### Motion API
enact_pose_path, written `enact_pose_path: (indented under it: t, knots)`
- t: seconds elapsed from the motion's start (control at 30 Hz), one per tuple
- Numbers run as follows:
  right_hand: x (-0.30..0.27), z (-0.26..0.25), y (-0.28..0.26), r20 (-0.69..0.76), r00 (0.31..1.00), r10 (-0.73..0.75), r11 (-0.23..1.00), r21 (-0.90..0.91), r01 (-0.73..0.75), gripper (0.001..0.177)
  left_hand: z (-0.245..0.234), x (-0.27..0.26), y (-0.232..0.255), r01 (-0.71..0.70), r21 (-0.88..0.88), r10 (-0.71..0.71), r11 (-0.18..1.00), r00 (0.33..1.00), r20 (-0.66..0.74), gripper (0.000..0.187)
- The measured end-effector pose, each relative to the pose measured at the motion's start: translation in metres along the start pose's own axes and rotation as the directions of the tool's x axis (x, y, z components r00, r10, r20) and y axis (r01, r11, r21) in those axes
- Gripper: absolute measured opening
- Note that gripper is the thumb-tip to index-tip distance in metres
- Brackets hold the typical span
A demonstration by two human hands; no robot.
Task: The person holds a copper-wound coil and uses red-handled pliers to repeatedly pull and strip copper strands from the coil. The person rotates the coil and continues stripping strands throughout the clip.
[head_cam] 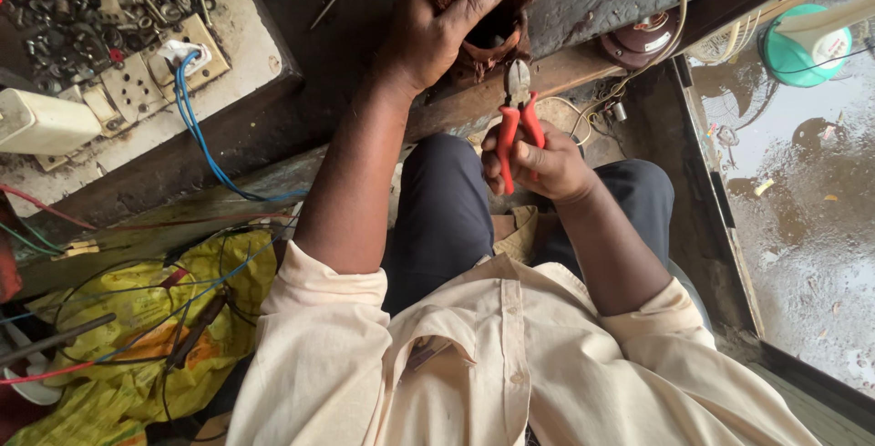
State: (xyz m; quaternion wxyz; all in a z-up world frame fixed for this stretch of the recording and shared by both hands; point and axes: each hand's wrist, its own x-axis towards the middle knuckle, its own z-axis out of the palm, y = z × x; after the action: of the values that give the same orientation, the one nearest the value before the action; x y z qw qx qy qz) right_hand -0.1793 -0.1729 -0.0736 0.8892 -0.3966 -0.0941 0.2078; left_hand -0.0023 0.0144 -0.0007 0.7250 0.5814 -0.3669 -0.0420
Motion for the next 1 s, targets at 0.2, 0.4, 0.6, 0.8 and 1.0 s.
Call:
enact_pose_path:
  t: [0.2,0.4,0.6,0.8,1.0]
  knots:
    - [-0.017,0.039,-0.018,-0.216,0.973,-0.086,0.777,-0.625,-0.07,0.052,0.001,0.0,-0.004,-0.054,-0.004,0.054,0.999,0.999,0.002,0.018]
    - [-0.022,0.07,-0.027,-0.234,0.957,-0.17,0.628,-0.774,-0.078,0.058,0.004,-0.001,-0.003,-0.07,-0.004,0.07,0.998,0.998,-0.006,0.018]
    - [-0.016,0.075,-0.031,-0.319,0.931,-0.18,0.509,-0.84,-0.189,0.055,0.004,-0.002,-0.002,-0.016,-0.018,0.016,1.0,1.0,-0.008,0.019]
    - [-0.013,0.081,-0.036,-0.273,0.939,-0.209,0.532,-0.837,-0.125,0.052,0.005,-0.001,-0.009,-0.07,0.002,0.07,0.998,0.997,-0.02,0.018]
    - [-0.011,0.083,-0.045,-0.355,0.925,-0.135,0.569,-0.792,-0.221,0.047,0.002,-0.001,-0.004,-0.16,0.044,0.159,0.986,0.987,0.009,0.02]
